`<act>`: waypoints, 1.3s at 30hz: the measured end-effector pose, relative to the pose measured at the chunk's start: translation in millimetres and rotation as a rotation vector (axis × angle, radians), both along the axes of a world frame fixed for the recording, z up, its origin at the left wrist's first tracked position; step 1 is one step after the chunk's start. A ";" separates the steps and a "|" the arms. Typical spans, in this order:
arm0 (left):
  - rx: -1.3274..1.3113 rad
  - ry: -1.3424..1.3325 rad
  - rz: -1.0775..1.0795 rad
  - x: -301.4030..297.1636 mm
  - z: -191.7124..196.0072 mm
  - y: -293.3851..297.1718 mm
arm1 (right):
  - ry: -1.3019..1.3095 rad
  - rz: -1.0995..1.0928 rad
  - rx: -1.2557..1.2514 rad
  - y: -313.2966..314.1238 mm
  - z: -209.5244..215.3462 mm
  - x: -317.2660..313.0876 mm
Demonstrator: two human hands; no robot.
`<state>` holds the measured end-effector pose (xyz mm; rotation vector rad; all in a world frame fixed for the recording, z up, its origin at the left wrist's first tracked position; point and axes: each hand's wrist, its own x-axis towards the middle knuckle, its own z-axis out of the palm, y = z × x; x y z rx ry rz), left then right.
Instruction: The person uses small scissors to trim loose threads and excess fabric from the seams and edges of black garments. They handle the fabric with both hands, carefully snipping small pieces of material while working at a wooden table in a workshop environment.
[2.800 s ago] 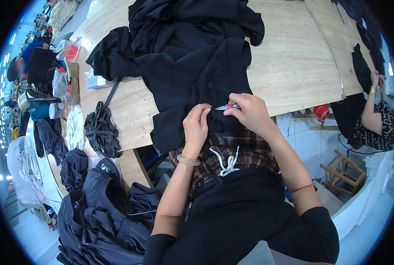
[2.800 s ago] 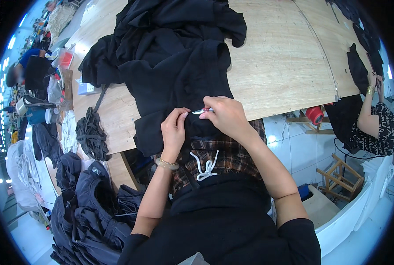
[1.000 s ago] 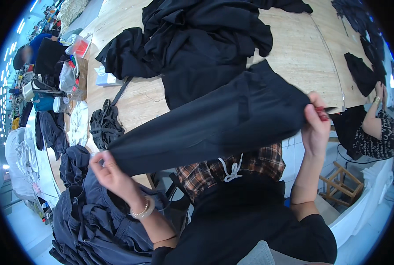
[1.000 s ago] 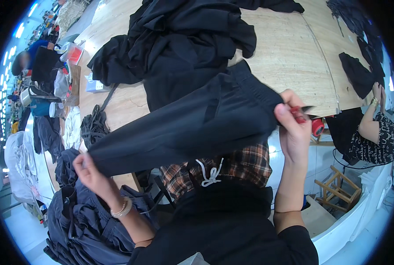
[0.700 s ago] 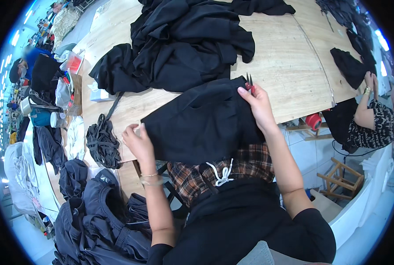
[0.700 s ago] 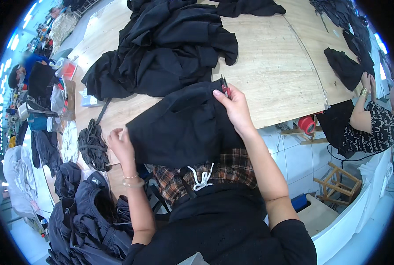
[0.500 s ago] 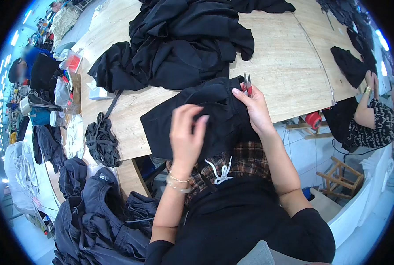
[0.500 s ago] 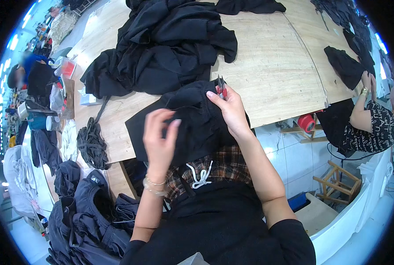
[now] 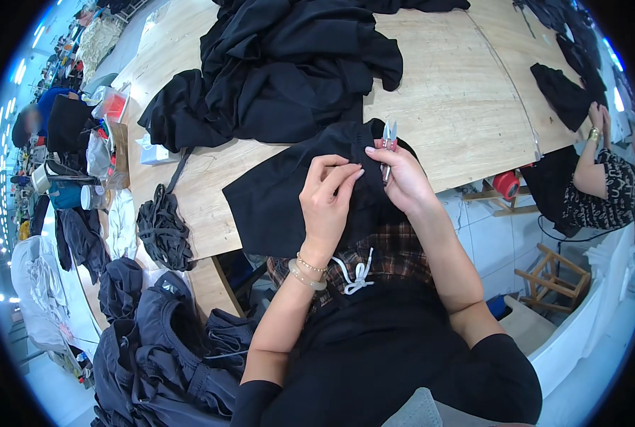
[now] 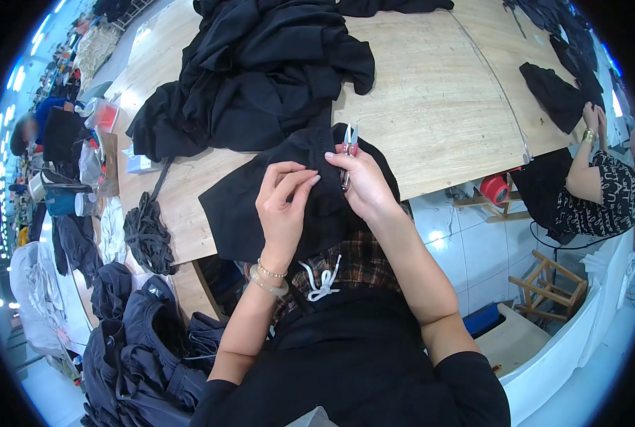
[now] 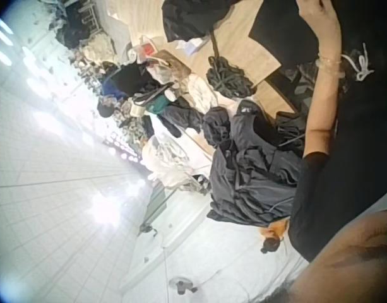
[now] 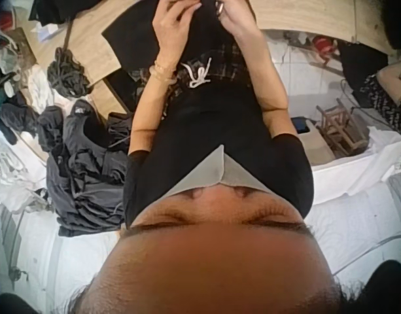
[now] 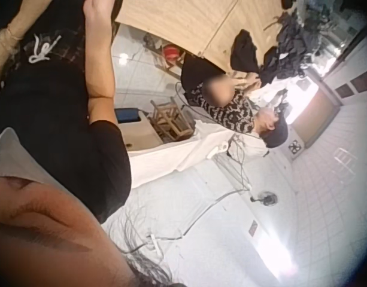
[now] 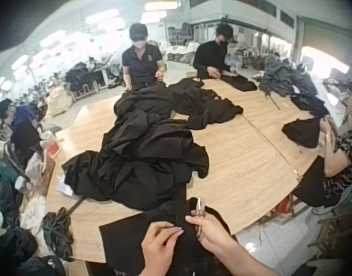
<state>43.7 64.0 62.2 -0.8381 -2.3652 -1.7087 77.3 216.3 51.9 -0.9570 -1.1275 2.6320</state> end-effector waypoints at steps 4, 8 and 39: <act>-0.023 0.038 0.043 -14.2 -7.7 3.9 | -0.033 -0.027 -0.048 4.4 -23.3 -6.3; 0.051 -0.209 0.034 -16.5 -17.9 3.0 | 0.060 0.067 -0.033 5.6 -9.4 -4.3; 0.298 -0.869 -0.291 -15.3 -13.1 -9.9 | 0.140 0.164 1.335 21.5 28.4 55.9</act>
